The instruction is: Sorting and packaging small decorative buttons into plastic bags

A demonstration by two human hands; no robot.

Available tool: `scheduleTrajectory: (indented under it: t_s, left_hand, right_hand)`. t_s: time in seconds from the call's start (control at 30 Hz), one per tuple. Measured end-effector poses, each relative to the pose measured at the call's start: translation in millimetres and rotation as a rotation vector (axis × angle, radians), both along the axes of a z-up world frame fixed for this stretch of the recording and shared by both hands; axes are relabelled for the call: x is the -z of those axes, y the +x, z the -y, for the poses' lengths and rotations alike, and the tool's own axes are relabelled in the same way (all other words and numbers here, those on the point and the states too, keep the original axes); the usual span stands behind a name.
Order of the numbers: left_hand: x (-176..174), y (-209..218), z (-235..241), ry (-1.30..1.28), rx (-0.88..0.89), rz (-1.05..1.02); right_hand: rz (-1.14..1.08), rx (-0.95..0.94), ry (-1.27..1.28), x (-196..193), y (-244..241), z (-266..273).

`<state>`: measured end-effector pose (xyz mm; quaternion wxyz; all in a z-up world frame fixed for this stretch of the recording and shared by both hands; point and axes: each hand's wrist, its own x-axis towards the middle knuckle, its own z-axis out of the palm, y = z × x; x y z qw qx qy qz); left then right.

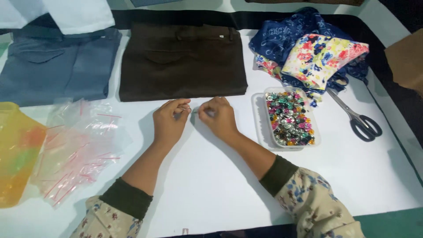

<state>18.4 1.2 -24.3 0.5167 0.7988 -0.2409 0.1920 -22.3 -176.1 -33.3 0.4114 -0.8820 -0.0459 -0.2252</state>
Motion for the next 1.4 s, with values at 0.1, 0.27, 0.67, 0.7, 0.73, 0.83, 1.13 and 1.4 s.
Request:
scheduleTrajectory:
  t_s: [0.1,0.27,0.67,0.7,0.73,0.83,1.13,1.4]
  left_hand:
    - [-2.5,-3.6,-1.2,-0.008,-0.02,-0.094]
    - [6.3,-0.5,5.1,0.036,-0.053,-0.16]
    - [-28.5,-25.6,5.9,0.191,-0.141,0.12]
    - [-39.4,-32.7,8.1,0.227,-0.144,0.202]
    - [-38.3,-35.4,13.9,0.225,-0.138,0.207]
    - [-33.4,-46.7,27.6,0.176,-0.104,0.335]
    - [-26.0,-59.9,98.1,0.156,0.047,0.492]
    - [-26.5,-39.8,198.6,0.259,-0.005,0.284]
  right_hand:
    - [-0.066,0.015,0.013,-4.5,13.9,-3.5]
    - [-0.081,-0.042,-0.009,-7.4,11.0,-0.1]
    - [0.167,0.068,-0.049,-28.1,-16.6,0.2]
    - [0.318,0.043,-0.071,-34.8,-19.5,1.5]
    - [0.322,0.049,-0.073,-38.6,-23.3,2.9]
    - [0.562,0.035,-0.186,-45.5,-38.3,4.7]
    - [0.669,0.221,-0.443,-91.2,-65.3,128.0]
    - [0.163,0.387,-0.449,-52.1,-65.4,234.0]
